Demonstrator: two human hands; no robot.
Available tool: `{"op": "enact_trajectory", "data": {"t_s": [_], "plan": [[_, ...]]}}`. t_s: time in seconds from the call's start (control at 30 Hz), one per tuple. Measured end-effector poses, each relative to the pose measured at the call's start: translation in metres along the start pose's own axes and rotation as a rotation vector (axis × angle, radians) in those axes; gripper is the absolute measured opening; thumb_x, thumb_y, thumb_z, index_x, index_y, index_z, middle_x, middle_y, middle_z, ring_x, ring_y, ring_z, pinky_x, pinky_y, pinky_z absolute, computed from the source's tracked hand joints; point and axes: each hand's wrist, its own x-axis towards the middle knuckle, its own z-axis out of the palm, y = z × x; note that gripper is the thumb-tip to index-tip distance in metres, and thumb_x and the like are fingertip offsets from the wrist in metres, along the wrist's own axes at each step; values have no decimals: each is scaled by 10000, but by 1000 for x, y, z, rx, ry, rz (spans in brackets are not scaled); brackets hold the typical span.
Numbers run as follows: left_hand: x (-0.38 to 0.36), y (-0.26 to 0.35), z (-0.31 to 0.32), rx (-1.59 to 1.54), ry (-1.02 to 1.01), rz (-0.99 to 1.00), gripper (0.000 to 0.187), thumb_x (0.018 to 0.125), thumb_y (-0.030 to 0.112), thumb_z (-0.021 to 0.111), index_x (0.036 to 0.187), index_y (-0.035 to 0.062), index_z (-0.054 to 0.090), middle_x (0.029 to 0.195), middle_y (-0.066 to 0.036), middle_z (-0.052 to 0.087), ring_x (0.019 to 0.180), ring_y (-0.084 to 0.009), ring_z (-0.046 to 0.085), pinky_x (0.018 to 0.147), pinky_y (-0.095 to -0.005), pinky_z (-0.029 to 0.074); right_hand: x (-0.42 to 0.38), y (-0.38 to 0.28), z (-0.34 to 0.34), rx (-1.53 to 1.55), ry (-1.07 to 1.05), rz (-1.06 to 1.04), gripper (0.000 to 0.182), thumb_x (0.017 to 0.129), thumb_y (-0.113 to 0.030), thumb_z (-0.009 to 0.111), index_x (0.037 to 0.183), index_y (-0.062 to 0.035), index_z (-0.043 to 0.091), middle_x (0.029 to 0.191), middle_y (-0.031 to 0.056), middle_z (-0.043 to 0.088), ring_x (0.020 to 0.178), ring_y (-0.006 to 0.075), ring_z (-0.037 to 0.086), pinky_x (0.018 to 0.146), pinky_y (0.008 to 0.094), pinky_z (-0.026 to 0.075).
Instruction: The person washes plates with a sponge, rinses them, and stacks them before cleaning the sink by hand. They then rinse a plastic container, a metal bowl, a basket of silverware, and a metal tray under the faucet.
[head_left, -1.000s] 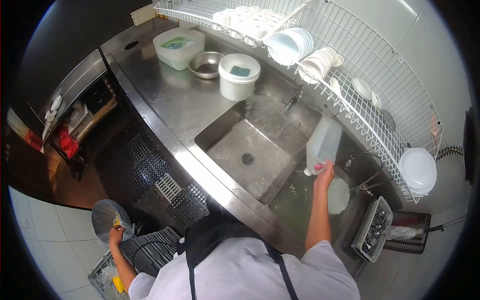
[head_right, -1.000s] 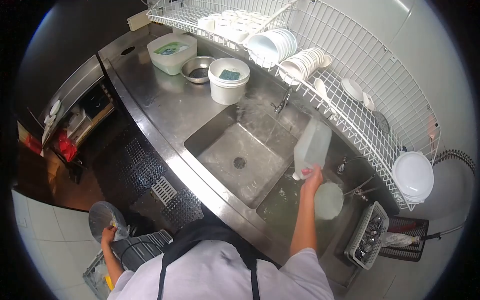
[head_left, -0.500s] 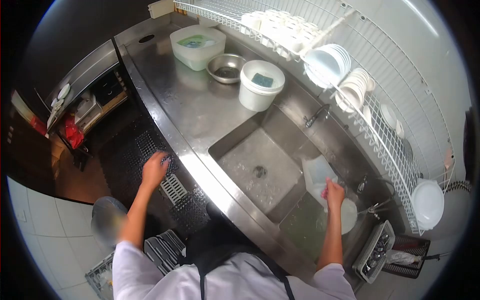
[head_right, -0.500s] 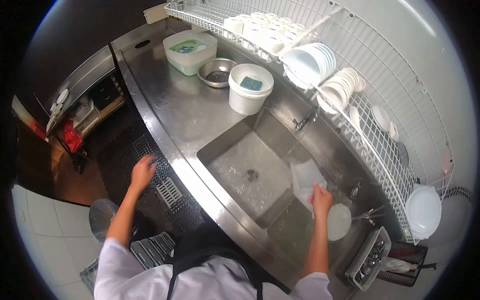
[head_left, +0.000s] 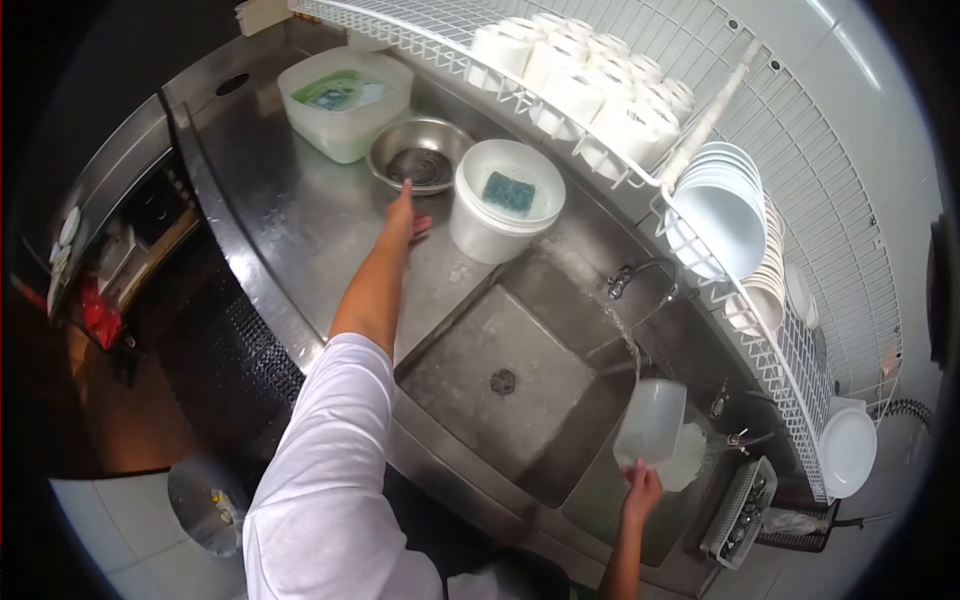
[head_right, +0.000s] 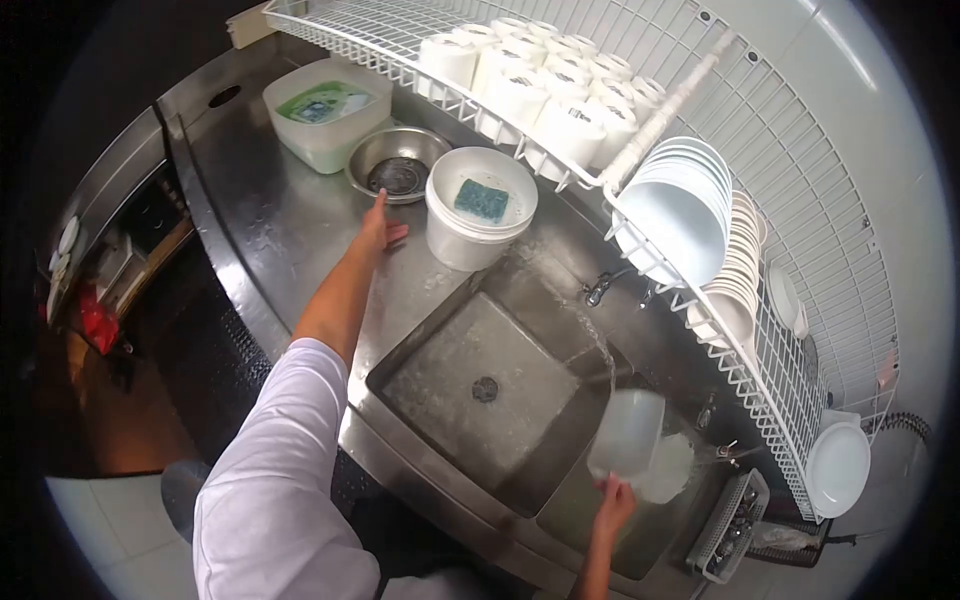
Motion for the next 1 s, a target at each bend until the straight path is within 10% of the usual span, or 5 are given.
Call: {"op": "enact_trajectory", "data": {"t_s": [0.33, 0.53, 0.67, 0.77, 1.0], "plan": [[-18, 3, -102, 66, 267, 318, 430, 844, 116, 592, 1268, 41, 583, 1078, -136, 664, 844, -271, 674, 499, -357, 560, -53, 179, -30, -1048, -406, -102, 546, 867, -489, 682, 750, 38, 600, 720, 232, 625, 672, 411, 630, 694, 480, 512], [-161, -74, -187, 715, 468, 826, 368, 832, 144, 644, 1170, -1, 640, 943, -216, 701, 771, -359, 678, 736, -446, 532, -33, 158, -9, 463, 22, 555, 360, 891, -337, 647, 722, -22, 601, 601, 108, 593, 554, 252, 619, 552, 368, 526], [-294, -96, -110, 706, 199, 724, 346, 821, 130, 651, 1140, -3, 657, 1011, -251, 690, 970, -391, 672, 870, -449, 509, -41, 124, -33, 495, 79, 579, 289, 876, -238, 620, 670, -46, 558, 568, 74, 554, 488, 186, 574, 485, 314, 475], [-357, -117, -40, 879, -69, 1093, 517, 792, 44, 610, 1282, 206, 640, 1245, -142, 647, 962, -373, 670, 844, -445, 546, -41, 96, -47, 414, 44, 365, 294, 871, -217, 608, 643, -38, 563, 565, 73, 561, 484, 176, 565, 487, 311, 465], [-355, -237, 75, 1370, -661, 1627, 317, 753, 74, 630, 1039, 175, 719, 1047, -119, 640, 896, -279, 683, 743, -399, 562, -19, 24, -48, 281, -118, 136, 256, 857, -187, 631, 673, -12, 598, 579, 78, 585, 489, 167, 562, 513, 296, 455]]}}
